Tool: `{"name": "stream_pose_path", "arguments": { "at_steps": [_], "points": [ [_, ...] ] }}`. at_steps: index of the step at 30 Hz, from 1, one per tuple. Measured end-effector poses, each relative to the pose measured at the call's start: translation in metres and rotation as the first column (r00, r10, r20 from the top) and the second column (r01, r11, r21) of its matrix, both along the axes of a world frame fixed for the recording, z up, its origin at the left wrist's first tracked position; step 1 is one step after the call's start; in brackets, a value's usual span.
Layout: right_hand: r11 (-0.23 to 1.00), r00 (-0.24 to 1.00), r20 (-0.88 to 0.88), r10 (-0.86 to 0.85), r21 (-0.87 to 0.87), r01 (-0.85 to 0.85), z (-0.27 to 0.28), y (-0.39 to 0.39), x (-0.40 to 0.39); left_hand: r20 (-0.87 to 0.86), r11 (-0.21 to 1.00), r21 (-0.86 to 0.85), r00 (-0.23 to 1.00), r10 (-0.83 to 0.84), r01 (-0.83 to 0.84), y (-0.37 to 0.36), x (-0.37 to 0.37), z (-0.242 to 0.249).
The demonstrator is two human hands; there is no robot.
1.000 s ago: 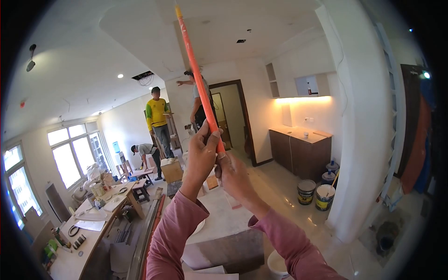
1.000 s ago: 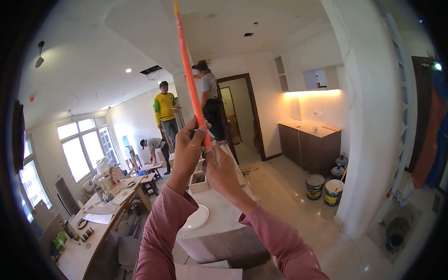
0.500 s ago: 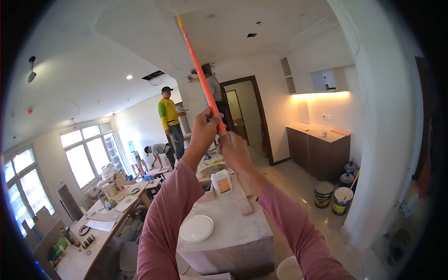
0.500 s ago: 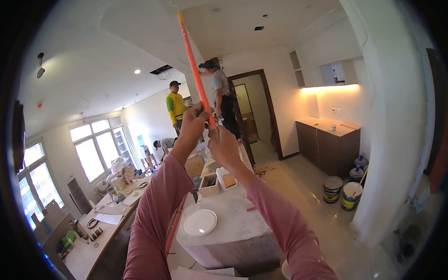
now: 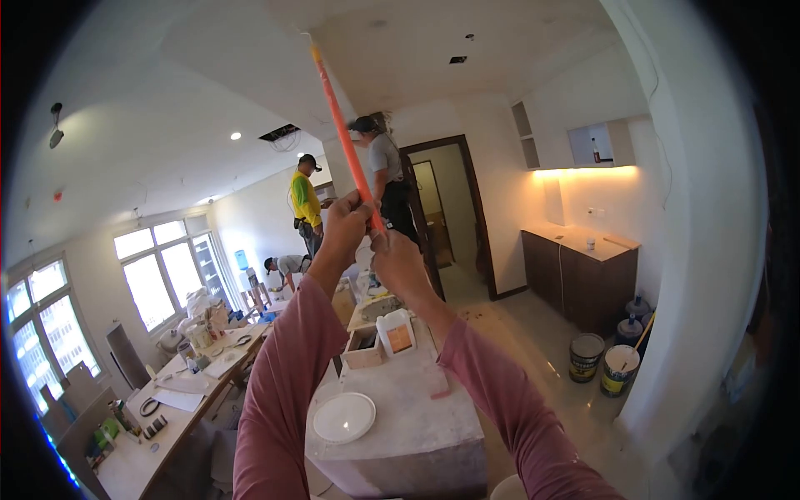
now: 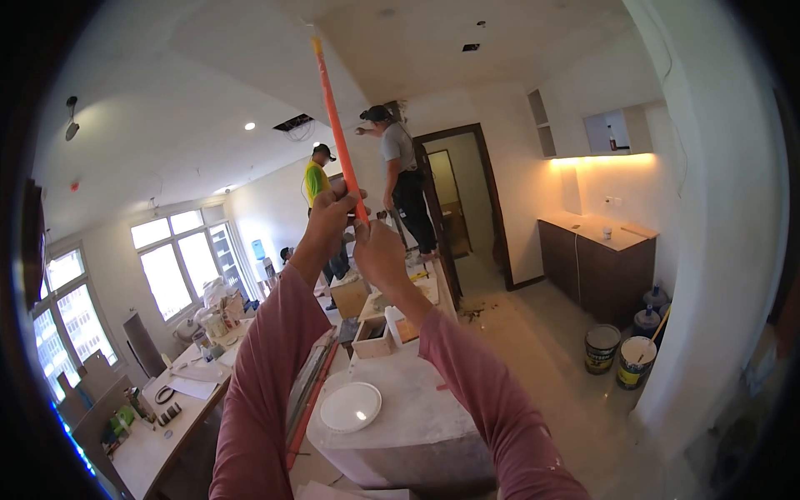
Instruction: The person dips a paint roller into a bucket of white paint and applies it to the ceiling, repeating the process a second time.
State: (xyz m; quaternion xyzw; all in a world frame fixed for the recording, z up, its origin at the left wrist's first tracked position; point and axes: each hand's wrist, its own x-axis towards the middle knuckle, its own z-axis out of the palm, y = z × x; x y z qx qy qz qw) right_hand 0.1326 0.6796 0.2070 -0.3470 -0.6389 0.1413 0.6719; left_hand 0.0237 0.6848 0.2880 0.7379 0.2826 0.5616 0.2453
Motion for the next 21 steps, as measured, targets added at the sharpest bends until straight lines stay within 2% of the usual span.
{"name": "stream_pose_path", "arguments": {
  "at_steps": [2,5,8,10,12,15,17,20,21],
  "points": [
    [0.998,0.997,-0.048,0.060,0.033,-0.058,0.001,0.010,-0.014,0.002,1.000,-0.007,1.000,0.010,-0.010,0.002,-0.012,0.005],
    [0.990,0.997,0.001,0.079,0.118,-0.078,0.016,0.014,-0.026,-0.010,0.999,0.004,0.999,0.032,-0.032,0.001,-0.027,0.020],
    [0.994,0.997,-0.014,0.080,0.080,-0.078,0.033,0.009,-0.040,0.113,0.997,0.075,0.994,0.000,-0.009,-0.008,-0.034,0.030],
    [0.990,0.999,-0.002,-0.041,0.137,0.041,0.034,0.005,-0.049,0.046,0.998,0.058,0.999,0.007,-0.010,-0.020,-0.044,0.032],
    [0.903,0.954,0.036,-0.297,0.335,0.268,0.025,-0.002,-0.060,0.016,0.998,0.055,1.000,0.010,-0.011,-0.033,-0.052,0.031],
    [0.988,0.996,-0.028,-0.086,0.130,0.089,0.017,-0.063,-0.068,0.009,0.995,0.094,1.000,0.018,-0.019,-0.074,-0.060,0.017],
    [0.986,0.995,-0.026,-0.094,0.137,0.097,0.005,-0.097,-0.073,-0.030,0.988,0.148,0.998,0.046,-0.041,-0.106,-0.066,0.005],
    [0.988,0.997,-0.047,-0.063,0.139,0.069,-0.021,-0.132,-0.082,0.069,0.971,0.234,0.996,-0.057,0.039,-0.134,-0.072,-0.018],
    [0.989,0.997,-0.057,-0.045,0.141,0.052,-0.029,-0.142,-0.083,-0.003,0.959,0.283,1.000,0.021,-0.019,-0.141,-0.077,-0.025]
  ]
}}
